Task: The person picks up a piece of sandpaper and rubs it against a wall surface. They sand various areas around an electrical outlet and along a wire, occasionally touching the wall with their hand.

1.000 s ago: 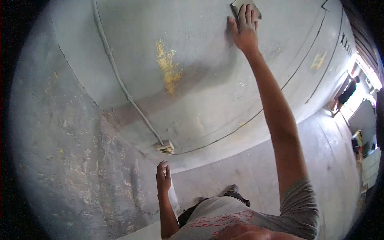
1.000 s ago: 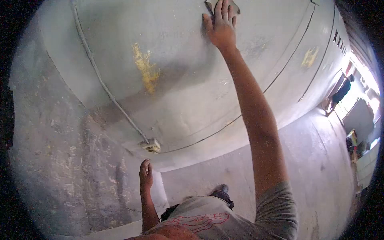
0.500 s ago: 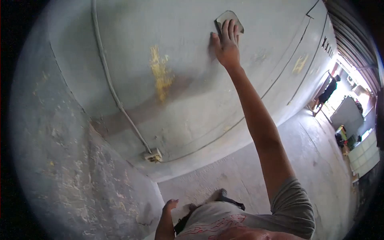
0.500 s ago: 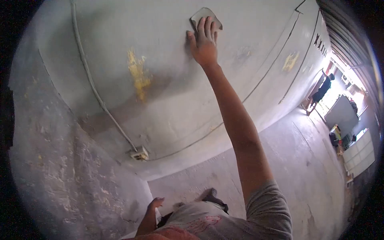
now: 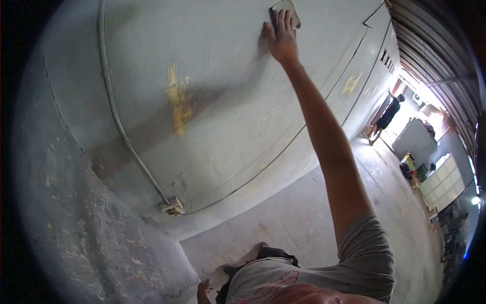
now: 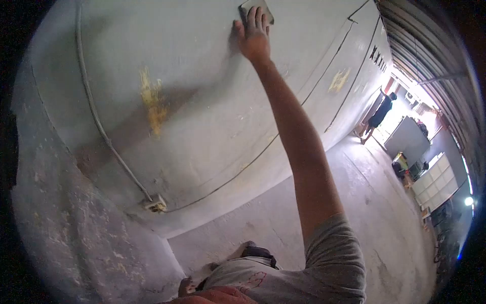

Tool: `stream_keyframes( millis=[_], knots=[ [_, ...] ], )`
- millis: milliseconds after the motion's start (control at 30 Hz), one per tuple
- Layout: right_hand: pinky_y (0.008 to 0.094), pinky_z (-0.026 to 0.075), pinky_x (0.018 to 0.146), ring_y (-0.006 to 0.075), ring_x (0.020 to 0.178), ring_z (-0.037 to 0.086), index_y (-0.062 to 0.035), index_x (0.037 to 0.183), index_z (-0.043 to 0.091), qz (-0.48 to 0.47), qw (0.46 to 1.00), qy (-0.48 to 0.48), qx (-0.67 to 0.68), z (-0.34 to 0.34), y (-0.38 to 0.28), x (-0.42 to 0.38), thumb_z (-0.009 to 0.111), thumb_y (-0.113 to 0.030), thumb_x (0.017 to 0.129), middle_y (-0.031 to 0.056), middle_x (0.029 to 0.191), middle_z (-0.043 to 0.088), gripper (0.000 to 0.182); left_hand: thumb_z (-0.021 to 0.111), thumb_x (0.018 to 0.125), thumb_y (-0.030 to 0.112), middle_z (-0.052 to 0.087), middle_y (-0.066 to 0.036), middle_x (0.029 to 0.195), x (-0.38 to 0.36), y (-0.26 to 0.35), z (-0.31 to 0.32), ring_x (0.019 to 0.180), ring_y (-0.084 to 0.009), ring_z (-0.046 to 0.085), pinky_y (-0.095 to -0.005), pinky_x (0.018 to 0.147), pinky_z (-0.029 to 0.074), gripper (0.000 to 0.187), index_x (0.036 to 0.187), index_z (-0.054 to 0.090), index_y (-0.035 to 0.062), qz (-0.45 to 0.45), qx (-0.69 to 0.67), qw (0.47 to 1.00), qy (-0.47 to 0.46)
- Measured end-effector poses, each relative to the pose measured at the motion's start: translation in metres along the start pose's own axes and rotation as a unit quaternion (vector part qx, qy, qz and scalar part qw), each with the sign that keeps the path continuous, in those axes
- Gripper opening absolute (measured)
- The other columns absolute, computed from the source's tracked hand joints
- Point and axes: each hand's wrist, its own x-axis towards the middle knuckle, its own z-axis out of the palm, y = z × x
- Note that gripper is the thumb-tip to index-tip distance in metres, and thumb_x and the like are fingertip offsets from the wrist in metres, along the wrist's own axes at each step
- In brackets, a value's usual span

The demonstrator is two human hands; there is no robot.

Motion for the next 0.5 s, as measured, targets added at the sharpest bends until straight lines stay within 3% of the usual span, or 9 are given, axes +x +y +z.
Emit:
stream_keyframes(
  millis=[33,67,100,167,267,300,367,500],
  knots=[
    [0.0513,0.018,0.108,0.042,0.134,0.018,-0.0012,0.141,0.021,0.002,1.0,-0.007,-0.006,0.004,-0.005,-0.017,0.036,-0.05,0.092,0.0233,0.146,0.02,0.071,0.046,0.09,0.049,0.065,-0.012,0.088,0.001,0.017,0.007,0.064,-0.0228,0.066,-0.0368,0.05,0.048,0.054,0.108,0.054,-0.0019,-0.156,-0.044,0.986,0.028],
    [0.052,0.017,0.108,0.0422,0.134,0.018,-0.0011,0.141,0.022,0.005,1.0,-0.016,0.004,0.001,-0.016,-0.034,0.036,-0.049,0.092,0.0238,0.146,0.02,0.07,0.046,0.09,0.048,0.064,-0.01,0.088,0.011,0.014,0.016,0.063,-0.0225,0.066,-0.0358,0.048,0.046,0.052,0.106,0.055,-0.0004,-0.162,-0.053,0.985,0.042],
    [0.052,0.017,0.108,0.0422,0.134,0.018,-0.0011,0.141,0.022,0.005,1.0,-0.025,0.005,0.0,-0.019,-0.043,0.036,-0.049,0.092,0.0238,0.146,0.02,0.07,0.047,0.09,0.046,0.064,-0.011,0.087,0.029,-0.014,0.011,0.063,-0.0229,0.066,-0.0356,0.048,0.046,0.05,0.107,0.055,-0.0004,-0.12,-0.133,0.984,-0.012],
    [0.0523,0.017,0.108,0.0422,0.134,0.018,-0.0011,0.141,0.022,0.01,0.999,-0.037,0.008,-0.002,-0.022,-0.051,0.036,-0.049,0.092,0.0237,0.145,0.02,0.07,0.046,0.091,0.045,0.064,-0.011,0.087,0.018,0.005,0.008,0.064,-0.0234,0.066,-0.0363,0.049,0.046,0.049,0.107,0.055,0.0002,-0.114,-0.055,0.992,0.005],
    [0.0512,0.016,0.109,0.0408,0.135,0.016,-0.0037,0.142,0.02,0.023,0.998,-0.054,0.018,-0.014,-0.011,-0.024,0.031,-0.051,0.093,0.0217,0.147,0.018,0.069,0.045,0.091,0.046,0.064,-0.012,0.089,0.021,0.035,0.003,0.065,-0.0239,0.066,-0.0387,0.052,0.049,0.051,0.106,0.056,-0.0013,-0.073,-0.111,0.989,0.067],
    [0.0505,0.015,0.109,0.0401,0.136,0.015,-0.0047,0.142,0.019,0.022,0.997,-0.067,0.019,-0.019,-0.006,-0.007,0.029,-0.051,0.094,0.0209,0.147,0.017,0.068,0.047,0.09,0.045,0.064,-0.013,0.093,0.019,0.06,-0.003,0.065,-0.0256,0.067,-0.0391,0.059,0.052,0.051,0.106,0.057,-0.0028,-0.111,-0.109,0.985,0.07],
    [0.0497,0.016,0.109,0.0388,0.136,0.015,-0.0058,0.143,0.019,0.025,0.998,-0.05,0.019,-0.027,0.003,0.022,0.027,-0.052,0.094,0.0198,0.148,0.016,0.068,0.051,0.089,0.04,0.062,-0.018,0.101,0.028,0.091,-0.018,0.08,-0.0301,0.066,-0.0399,0.073,0.052,0.052,0.117,0.05,-0.0041,-0.077,0.005,0.996,0.048],
    [0.0485,0.017,0.109,0.0398,0.135,0.017,-0.0045,0.142,0.02,0.04,0.997,-0.072,0.002,-0.03,0.009,0.038,0.029,-0.052,0.094,0.0201,0.147,0.018,0.068,0.054,0.087,0.036,0.06,-0.022,0.106,0.079,0.097,-0.042,0.096,-0.0335,0.061,-0.0415,0.084,0.047,0.059,0.129,0.038,-0.0034,-0.041,0.059,0.997,0.038]
  ],
)
